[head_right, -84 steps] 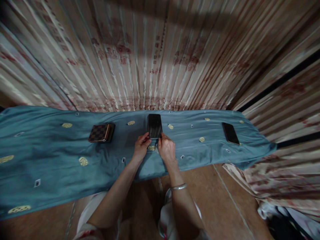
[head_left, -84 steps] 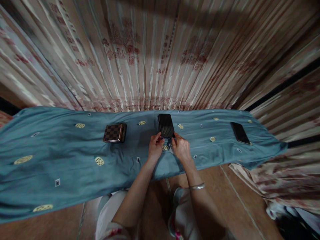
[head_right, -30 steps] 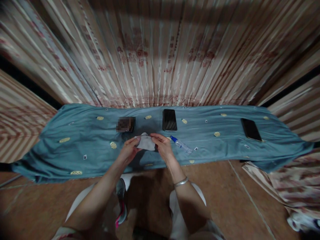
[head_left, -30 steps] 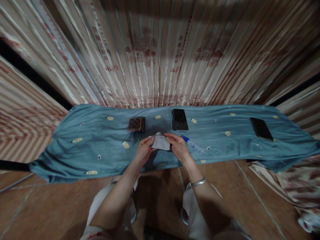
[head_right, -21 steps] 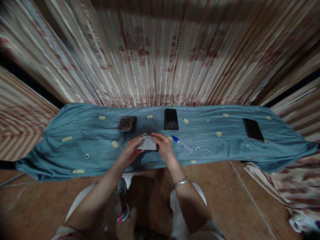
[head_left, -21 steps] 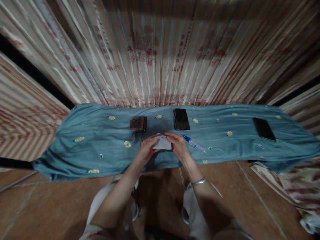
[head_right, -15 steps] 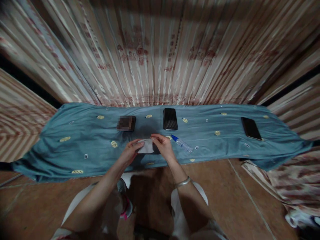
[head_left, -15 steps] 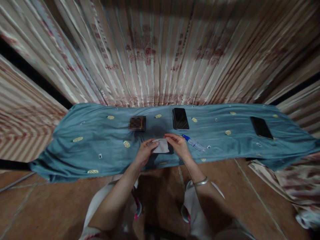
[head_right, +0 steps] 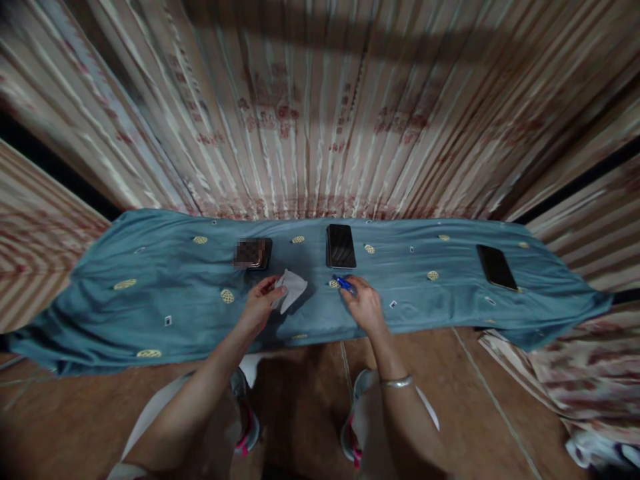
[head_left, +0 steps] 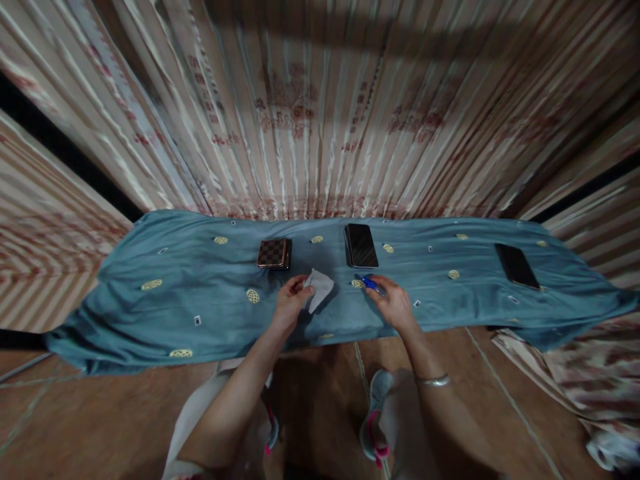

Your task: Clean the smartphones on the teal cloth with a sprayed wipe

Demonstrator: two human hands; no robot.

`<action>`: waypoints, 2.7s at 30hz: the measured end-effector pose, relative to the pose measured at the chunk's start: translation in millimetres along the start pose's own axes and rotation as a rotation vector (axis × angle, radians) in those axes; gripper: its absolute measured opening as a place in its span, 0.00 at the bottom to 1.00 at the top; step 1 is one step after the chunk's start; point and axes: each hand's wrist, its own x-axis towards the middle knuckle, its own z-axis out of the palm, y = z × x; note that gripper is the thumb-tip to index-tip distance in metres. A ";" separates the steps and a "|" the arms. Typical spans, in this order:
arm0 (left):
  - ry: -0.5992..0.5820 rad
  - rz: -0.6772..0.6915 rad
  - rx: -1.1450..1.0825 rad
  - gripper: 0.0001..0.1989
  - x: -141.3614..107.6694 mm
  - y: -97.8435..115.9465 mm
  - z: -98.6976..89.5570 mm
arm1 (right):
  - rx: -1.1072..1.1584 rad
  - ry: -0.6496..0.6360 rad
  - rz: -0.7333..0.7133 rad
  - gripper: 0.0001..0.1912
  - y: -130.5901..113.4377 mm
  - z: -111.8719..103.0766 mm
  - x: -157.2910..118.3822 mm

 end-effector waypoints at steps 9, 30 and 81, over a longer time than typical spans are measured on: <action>-0.033 -0.059 -0.003 0.16 4.5 -11.0 0.8 | 0.959 0.097 0.240 0.21 -37.9 17.6 -0.7; -0.088 -0.162 -0.245 0.16 -0.1 -4.0 13.0 | 0.153 -0.059 -0.177 0.21 -79.8 41.2 -16.3; -0.135 -0.211 -0.262 0.08 -4.8 0.4 11.4 | -0.017 -0.147 -0.297 0.23 -87.3 61.1 -21.2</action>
